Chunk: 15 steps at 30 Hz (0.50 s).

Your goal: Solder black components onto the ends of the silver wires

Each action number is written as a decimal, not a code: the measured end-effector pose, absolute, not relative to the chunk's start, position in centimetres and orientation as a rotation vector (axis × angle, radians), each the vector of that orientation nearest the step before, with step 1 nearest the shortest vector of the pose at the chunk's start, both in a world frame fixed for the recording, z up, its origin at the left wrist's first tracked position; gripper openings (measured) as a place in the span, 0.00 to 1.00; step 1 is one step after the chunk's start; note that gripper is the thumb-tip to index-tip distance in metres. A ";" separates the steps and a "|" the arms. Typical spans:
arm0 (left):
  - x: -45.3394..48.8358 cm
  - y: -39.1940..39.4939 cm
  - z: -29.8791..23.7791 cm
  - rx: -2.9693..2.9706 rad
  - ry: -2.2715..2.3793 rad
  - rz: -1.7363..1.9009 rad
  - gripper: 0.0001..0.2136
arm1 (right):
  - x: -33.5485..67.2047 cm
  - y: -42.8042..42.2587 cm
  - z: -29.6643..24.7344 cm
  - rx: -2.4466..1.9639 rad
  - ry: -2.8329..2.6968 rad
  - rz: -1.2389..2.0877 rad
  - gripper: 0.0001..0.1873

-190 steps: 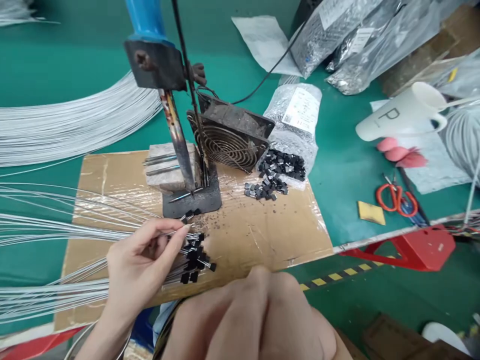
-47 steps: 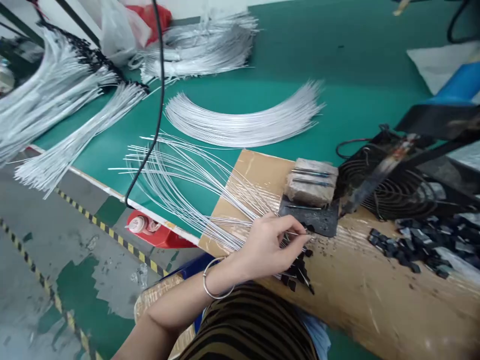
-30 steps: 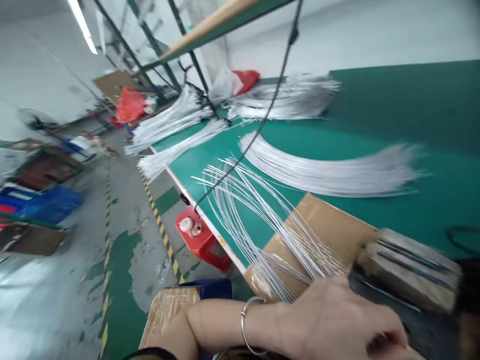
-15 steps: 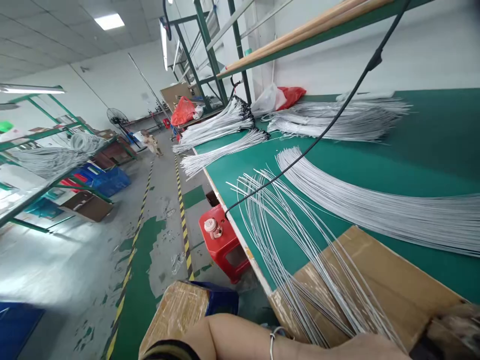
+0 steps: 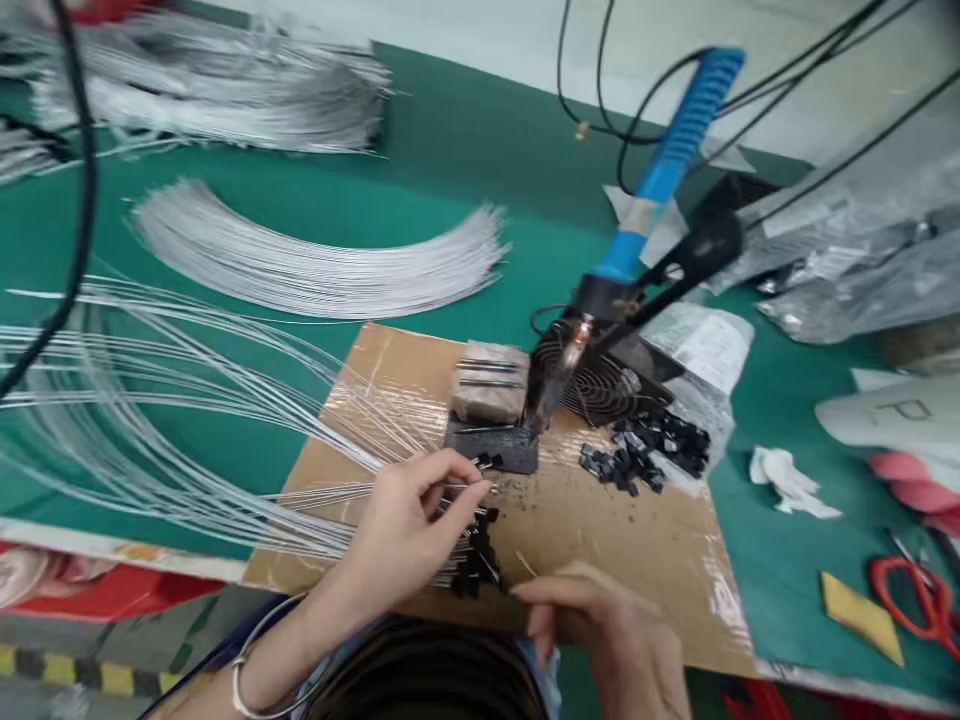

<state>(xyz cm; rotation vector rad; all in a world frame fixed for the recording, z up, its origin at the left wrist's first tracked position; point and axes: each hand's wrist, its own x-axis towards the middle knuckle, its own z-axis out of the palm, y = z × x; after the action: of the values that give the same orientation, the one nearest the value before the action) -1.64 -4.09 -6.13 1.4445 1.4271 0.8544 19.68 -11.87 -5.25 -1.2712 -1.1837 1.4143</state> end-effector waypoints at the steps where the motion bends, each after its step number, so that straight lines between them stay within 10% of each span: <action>1: -1.6 -4.3 -6.2 1.439 1.432 0.839 0.08 | 18.6 -11.5 -5.1 -1.251 -1.135 1.456 0.27; 15: -1.4 -4.9 -5.7 1.365 1.411 0.848 0.06 | 16.9 -9.2 -5.6 -1.096 -1.286 1.516 0.25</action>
<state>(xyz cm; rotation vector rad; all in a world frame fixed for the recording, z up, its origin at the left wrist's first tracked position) -1.37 -4.85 -5.66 1.3650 1.4110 0.8484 16.86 -9.15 -5.63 -1.0956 -1.2862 1.5161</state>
